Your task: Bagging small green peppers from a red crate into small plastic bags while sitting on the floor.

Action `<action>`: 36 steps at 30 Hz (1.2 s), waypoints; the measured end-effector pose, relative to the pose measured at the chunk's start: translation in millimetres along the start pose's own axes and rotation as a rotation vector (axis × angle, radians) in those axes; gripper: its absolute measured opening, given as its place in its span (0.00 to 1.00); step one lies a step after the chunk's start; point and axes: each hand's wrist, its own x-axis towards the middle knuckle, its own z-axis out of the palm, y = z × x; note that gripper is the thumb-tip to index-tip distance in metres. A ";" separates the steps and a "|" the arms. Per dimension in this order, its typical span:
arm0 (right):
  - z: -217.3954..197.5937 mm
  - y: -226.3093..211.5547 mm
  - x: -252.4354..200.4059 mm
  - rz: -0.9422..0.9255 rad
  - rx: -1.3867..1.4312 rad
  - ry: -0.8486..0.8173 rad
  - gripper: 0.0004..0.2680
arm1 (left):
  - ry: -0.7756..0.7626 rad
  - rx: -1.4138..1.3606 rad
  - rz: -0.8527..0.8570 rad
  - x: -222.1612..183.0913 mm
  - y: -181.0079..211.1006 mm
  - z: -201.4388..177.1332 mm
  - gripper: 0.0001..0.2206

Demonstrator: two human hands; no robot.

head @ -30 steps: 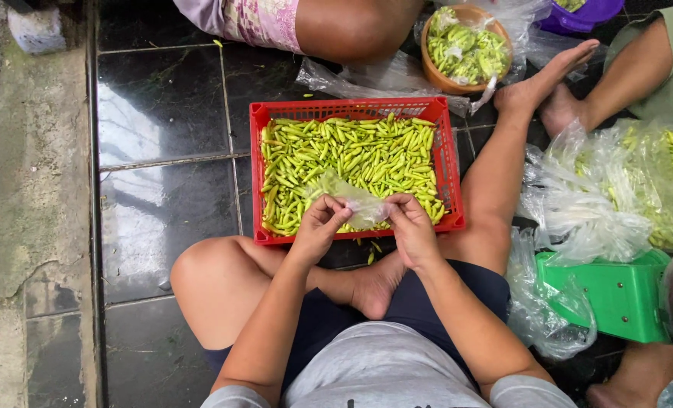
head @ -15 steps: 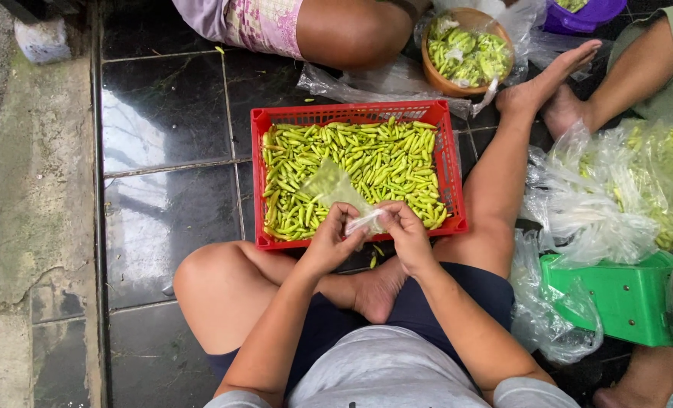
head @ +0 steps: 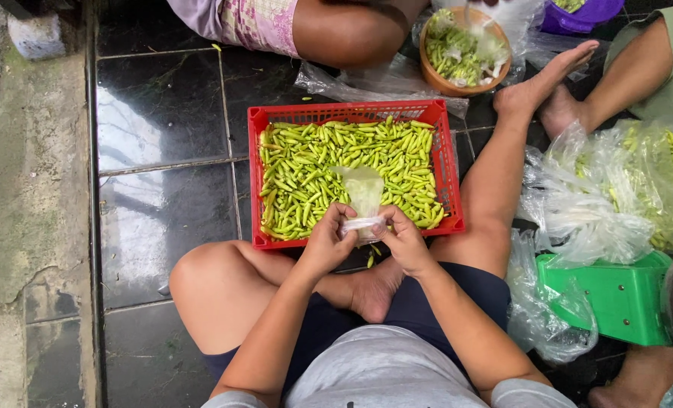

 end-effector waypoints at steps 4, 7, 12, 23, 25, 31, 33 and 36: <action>5.5 9.1 -8.9 0.098 0.116 0.007 0.02 | 0.179 0.252 0.018 -2.8 10.1 -0.2 0.09; 16.5 -23.9 -12.1 -0.107 -0.280 0.068 0.14 | 0.211 0.177 0.002 -3.5 9.9 0.6 0.12; 25.4 -58.0 -10.0 -0.474 -0.935 -0.006 0.12 | 0.173 0.559 0.404 -8.3 33.8 4.4 0.16; 6.4 -6.9 -4.3 0.217 0.400 0.068 0.05 | 0.141 -0.313 -0.076 4.6 -13.9 8.7 0.15; 5.8 -17.1 -1.2 0.297 0.657 0.068 0.06 | 0.113 -0.667 -0.153 3.3 -2.8 16.0 0.16; -5.3 -10.3 10.2 0.320 0.569 0.117 0.07 | -0.177 -0.634 -0.118 0.1 14.9 11.9 0.06; 17.2 -67.8 8.3 0.293 0.440 0.063 0.07 | -0.090 -0.491 -0.153 -1.5 -5.1 12.9 0.07; 2.9 -25.2 0.3 0.149 0.194 -0.189 0.26 | -0.035 -0.818 -0.214 4.4 -22.8 7.8 0.06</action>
